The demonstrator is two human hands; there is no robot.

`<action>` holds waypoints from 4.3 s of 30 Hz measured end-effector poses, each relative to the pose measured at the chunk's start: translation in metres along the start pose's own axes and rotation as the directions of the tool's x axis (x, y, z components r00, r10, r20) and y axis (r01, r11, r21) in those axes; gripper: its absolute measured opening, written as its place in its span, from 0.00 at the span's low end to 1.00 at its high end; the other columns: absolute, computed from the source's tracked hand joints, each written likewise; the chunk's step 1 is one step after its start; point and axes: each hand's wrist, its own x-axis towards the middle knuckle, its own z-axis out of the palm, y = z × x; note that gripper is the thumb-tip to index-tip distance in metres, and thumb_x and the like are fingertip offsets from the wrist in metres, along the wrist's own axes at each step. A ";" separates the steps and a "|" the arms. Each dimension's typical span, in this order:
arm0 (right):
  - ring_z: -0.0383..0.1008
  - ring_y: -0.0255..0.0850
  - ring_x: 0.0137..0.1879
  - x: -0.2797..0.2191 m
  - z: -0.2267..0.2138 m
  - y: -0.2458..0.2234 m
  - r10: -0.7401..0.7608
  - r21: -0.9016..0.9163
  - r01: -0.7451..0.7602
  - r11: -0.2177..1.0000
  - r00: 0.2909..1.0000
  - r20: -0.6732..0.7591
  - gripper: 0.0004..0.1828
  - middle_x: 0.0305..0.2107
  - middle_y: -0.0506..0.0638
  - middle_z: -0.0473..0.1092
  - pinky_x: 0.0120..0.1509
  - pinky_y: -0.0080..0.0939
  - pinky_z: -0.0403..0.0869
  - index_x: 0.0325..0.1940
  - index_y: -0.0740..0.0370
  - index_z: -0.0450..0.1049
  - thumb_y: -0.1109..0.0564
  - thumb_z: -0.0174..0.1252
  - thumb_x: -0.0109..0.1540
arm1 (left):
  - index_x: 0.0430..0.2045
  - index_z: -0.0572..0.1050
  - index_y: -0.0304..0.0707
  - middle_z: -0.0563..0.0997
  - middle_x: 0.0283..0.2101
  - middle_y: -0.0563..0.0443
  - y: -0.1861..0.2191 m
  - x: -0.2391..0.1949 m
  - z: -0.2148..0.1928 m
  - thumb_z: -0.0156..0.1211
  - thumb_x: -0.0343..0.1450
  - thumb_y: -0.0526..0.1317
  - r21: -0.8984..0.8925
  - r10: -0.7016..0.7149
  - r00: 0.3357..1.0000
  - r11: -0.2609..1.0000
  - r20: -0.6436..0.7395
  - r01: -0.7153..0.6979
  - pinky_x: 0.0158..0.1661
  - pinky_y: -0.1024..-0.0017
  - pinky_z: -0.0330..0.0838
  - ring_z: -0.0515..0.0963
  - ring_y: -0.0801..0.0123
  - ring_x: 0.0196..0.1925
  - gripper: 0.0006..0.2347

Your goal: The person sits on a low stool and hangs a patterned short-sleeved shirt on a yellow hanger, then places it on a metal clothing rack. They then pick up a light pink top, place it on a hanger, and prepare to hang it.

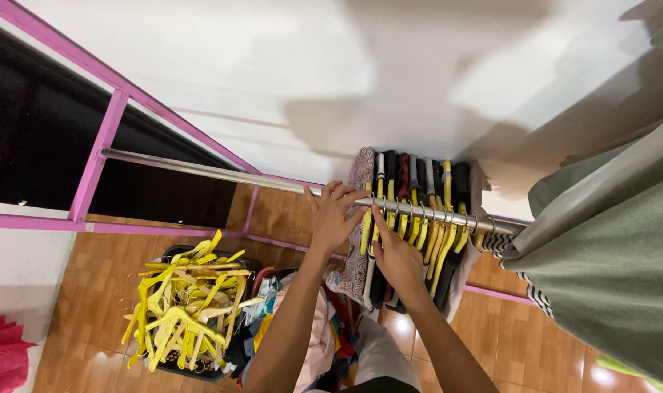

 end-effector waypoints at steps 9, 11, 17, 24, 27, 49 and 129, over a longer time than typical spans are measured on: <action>0.73 0.48 0.23 0.002 -0.004 0.004 0.165 -0.108 -0.153 0.982 0.980 0.113 0.44 0.23 0.53 0.75 0.27 0.48 0.70 0.82 0.42 0.43 0.49 0.57 0.66 | 0.38 0.85 0.53 0.82 0.44 0.58 0.013 0.007 0.001 0.65 0.65 0.58 -0.042 -0.112 0.994 0.993 -0.013 0.111 0.68 0.35 0.13 0.67 0.61 0.66 0.16; 0.74 0.49 0.23 0.002 -0.003 0.005 0.091 -0.042 -0.090 0.995 0.996 0.020 0.45 0.25 0.53 0.75 0.25 0.49 0.70 0.81 0.44 0.44 0.51 0.58 0.64 | 0.37 0.86 0.52 0.82 0.42 0.58 0.013 0.009 0.002 0.65 0.65 0.59 -0.044 -0.114 0.993 0.993 -0.030 0.112 0.68 0.35 0.13 0.67 0.61 0.65 0.17; 0.75 0.49 0.23 -0.004 -0.008 0.009 0.139 -0.086 -0.148 0.985 0.985 -0.106 0.45 0.23 0.54 0.74 0.26 0.49 0.71 0.80 0.44 0.43 0.50 0.58 0.64 | 0.35 0.86 0.51 0.82 0.38 0.57 0.011 0.011 0.005 0.67 0.63 0.59 -0.057 -0.107 0.994 0.993 -0.025 0.105 0.67 0.34 0.11 0.67 0.59 0.65 0.18; 0.73 0.49 0.21 -0.007 -0.009 0.018 0.131 -0.133 -0.134 0.982 0.991 -0.030 0.46 0.18 0.53 0.72 0.25 0.49 0.70 0.81 0.46 0.43 0.51 0.58 0.64 | 0.35 0.86 0.50 0.81 0.37 0.54 0.011 0.013 0.004 0.68 0.62 0.59 -0.073 -0.106 0.994 0.992 -0.022 0.104 0.66 0.34 0.10 0.65 0.52 0.67 0.18; 0.71 0.49 0.19 -0.009 -0.006 0.021 0.001 -0.058 -0.021 0.998 0.947 -0.320 0.45 0.19 0.53 0.72 0.24 0.49 0.69 0.81 0.47 0.44 0.52 0.58 0.64 | 0.34 0.86 0.50 0.82 0.36 0.53 0.012 0.014 0.004 0.68 0.62 0.59 -0.077 -0.135 0.991 0.988 -0.008 0.134 0.66 0.34 0.10 0.65 0.53 0.67 0.18; 0.77 0.57 0.27 -0.008 -0.023 0.040 0.341 0.133 -0.361 0.923 0.928 0.150 0.54 0.19 0.58 0.75 0.33 0.54 0.73 0.82 0.43 0.29 0.49 0.58 0.63 | 0.35 0.86 0.50 0.82 0.43 0.53 0.014 0.014 0.004 0.67 0.62 0.61 -0.014 -0.150 0.989 0.989 0.012 0.150 0.66 0.33 0.12 0.63 0.53 0.69 0.20; 0.77 0.67 0.33 -0.026 -0.046 0.138 0.435 0.200 -0.414 0.888 0.898 -0.073 0.48 0.30 0.65 0.75 0.36 0.64 0.73 0.80 0.46 0.37 0.54 0.56 0.62 | 0.40 0.82 0.45 0.77 0.48 0.52 -0.020 0.010 0.031 0.59 0.69 0.63 0.179 0.051 0.998 0.983 -0.040 -0.043 0.64 0.26 0.15 0.63 0.53 0.67 0.22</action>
